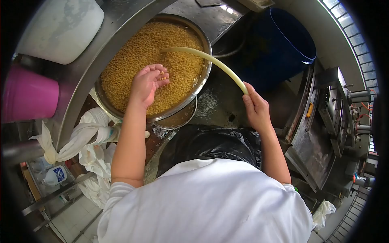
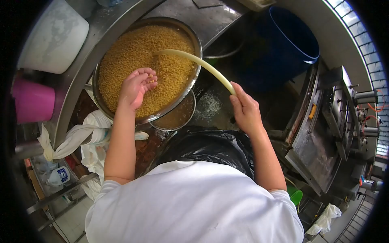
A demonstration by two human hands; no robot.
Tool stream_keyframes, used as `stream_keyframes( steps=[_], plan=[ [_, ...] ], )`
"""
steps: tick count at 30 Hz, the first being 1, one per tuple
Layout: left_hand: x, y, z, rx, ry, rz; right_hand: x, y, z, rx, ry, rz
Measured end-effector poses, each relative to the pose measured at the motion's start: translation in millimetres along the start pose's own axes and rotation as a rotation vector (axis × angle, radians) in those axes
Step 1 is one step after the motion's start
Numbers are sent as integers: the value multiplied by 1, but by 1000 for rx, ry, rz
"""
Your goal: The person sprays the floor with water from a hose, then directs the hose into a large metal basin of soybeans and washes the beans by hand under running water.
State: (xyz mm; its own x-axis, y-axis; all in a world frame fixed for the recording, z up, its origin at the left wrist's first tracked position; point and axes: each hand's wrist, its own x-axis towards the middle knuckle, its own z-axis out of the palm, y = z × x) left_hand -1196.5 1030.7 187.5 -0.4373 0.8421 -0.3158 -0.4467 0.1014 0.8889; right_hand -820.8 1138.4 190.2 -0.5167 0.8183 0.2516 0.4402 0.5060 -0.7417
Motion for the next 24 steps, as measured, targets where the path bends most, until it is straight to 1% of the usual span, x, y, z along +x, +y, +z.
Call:
stream_keyframes(
  steps=[1, 3, 4, 6, 8, 10, 13, 16, 18, 19, 21, 22, 24],
  plan=[
    [-3, 1, -1, 0, 0, -2, 0, 0, 0, -3, -1, 1],
    [-8, 3, -3, 131, 33, 45, 0, -2, -1, 9, -7, 16],
    [-9, 3, -6, 132, 33, 43, 0, -2, -1, 21, -13, 30],
    [-9, 2, -11, 230, 91, 65, 0, -3, -1, 21, -13, 32],
    [-11, 2, -16, 243, 101, 66, 0, -2, 0, 22, -14, 35],
    [-13, 2, -20, 256, 111, 63, 0, 0, 1, 11, 14, -9],
    [-15, 1, -25, 275, 142, 69, -1, 0, 1, 13, -9, 29],
    [-19, 1, -30, 360, 182, 54, 0, -3, 0, 15, -19, 47],
    [-28, 6, -29, 1241, 124, 191, 0, -4, 0, 13, -23, 44],
    [-32, 7, -26, 1239, 121, 188, 0, -4, 0, 11, -24, 40],
    [-40, 6, -14, 1389, 137, 426, 0, -4, 0, 6, -30, 48],
    [-43, 6, -10, 1387, 136, 425, 0, -4, 0, 4, -34, 53],
    [-49, 5, -2, 1705, 89, 337, 0, -3, 1, 8, -28, 43]
  ],
)
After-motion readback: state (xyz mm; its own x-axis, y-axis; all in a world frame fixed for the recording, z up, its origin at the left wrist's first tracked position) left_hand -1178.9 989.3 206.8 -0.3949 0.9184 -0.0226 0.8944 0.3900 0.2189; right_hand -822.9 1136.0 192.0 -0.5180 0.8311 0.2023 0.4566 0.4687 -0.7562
